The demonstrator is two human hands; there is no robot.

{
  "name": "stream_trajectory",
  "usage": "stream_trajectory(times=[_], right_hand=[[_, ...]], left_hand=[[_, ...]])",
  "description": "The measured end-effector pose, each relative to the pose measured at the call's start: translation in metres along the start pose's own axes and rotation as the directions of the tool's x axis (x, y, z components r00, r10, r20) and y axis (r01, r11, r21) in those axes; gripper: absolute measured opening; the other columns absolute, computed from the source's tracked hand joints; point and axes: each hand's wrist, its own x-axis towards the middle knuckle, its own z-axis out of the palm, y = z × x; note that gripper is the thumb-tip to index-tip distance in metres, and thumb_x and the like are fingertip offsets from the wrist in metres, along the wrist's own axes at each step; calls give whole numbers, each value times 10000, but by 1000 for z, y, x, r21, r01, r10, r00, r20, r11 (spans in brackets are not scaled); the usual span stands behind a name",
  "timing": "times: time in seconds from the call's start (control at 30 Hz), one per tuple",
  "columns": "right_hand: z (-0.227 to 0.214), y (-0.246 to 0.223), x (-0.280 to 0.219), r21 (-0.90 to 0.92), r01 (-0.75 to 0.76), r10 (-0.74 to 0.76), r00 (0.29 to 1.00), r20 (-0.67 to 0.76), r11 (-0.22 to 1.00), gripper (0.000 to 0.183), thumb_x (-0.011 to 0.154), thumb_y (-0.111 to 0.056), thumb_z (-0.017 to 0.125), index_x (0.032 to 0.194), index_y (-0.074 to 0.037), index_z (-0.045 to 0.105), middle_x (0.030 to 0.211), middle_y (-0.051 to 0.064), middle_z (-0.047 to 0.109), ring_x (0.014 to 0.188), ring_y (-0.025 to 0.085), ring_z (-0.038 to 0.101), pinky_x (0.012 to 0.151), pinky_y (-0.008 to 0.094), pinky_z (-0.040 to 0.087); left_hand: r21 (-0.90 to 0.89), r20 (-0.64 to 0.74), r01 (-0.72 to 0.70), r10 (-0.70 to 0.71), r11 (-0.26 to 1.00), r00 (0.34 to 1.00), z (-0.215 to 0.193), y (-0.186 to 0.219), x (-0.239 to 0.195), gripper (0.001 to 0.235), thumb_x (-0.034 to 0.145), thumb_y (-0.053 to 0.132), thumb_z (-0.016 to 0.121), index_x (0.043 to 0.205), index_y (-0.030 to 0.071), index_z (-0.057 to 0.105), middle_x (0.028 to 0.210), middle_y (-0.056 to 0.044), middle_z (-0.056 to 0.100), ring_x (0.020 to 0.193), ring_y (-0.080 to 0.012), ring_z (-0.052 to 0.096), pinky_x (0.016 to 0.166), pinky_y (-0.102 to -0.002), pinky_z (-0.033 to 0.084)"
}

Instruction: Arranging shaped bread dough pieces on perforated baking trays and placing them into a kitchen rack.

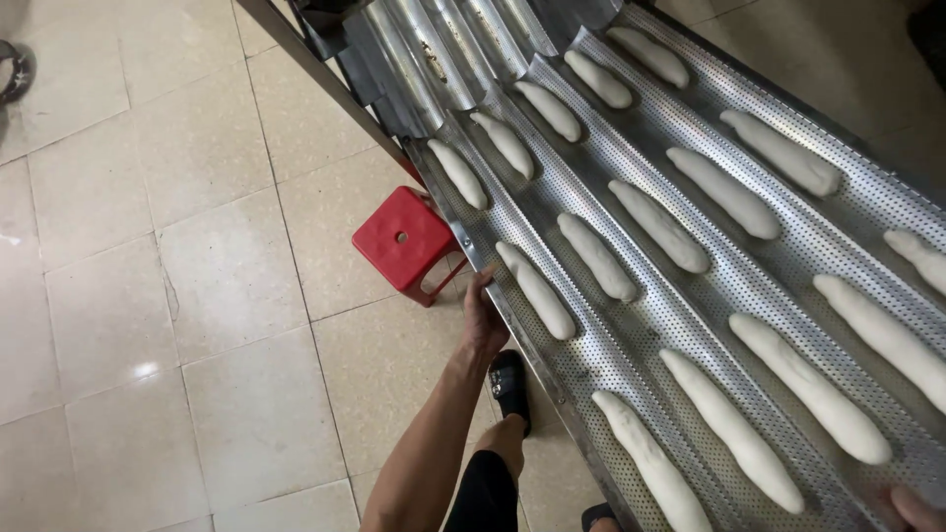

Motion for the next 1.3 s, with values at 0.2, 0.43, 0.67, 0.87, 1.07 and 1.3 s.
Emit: stream_trajectory(times=[0.2,0.43,0.67,0.87,1.07,1.3], right_hand=[[-7,76,22,21,-31,32,999,-12,999,412,948,-207,605,1357,-160,599,1218,38,676,1157,235,625,954,473,478],[59,143,47,62,-102,103,995,-17,993,458,910,-179,624,1367,-215,627,1198,14,708,1114,217,642,893,475,502],[148,241,146,114,-141,124,981,147,983,301,898,-199,747,1169,-101,664,1039,22,719,926,190,653,777,392,517],[360,191,198,135,-88,53,968,247,987,313,877,-204,769,1144,-123,629,1030,19,703,919,197,665,785,435,578],[568,116,265,109,-5,-35,931,365,994,433,898,-273,740,1288,-167,587,986,42,680,856,215,692,746,425,627],[686,99,334,80,52,-77,933,351,995,317,930,-255,752,1125,-18,672,949,92,733,774,210,697,702,380,629]], left_hand=[[-4,27,58,-58,998,998,-3,16,-1,641,905,533,578,1326,50,593,1235,-168,653,1131,-302,642,1001,-463,534],[19,-58,-3,4,1000,998,-48,27,59,581,939,485,536,1332,59,578,1226,-144,650,1111,-277,642,976,-440,539],[238,-180,-68,113,969,977,-43,94,79,605,996,508,538,1448,108,496,1317,-93,625,1156,-239,545,984,-420,368],[325,-328,-29,141,945,934,-115,120,31,697,965,523,481,1585,218,391,1570,-68,491,1508,-208,369,1192,-462,228],[668,-195,-140,354,731,915,-67,238,8,682,989,313,548,1594,89,328,1566,-169,501,1416,-264,506,1181,-422,335],[798,518,-595,611,-93,599,122,337,40,727,1118,188,553,1663,-5,112,1635,-357,319,1495,-404,390,1170,-493,404]])
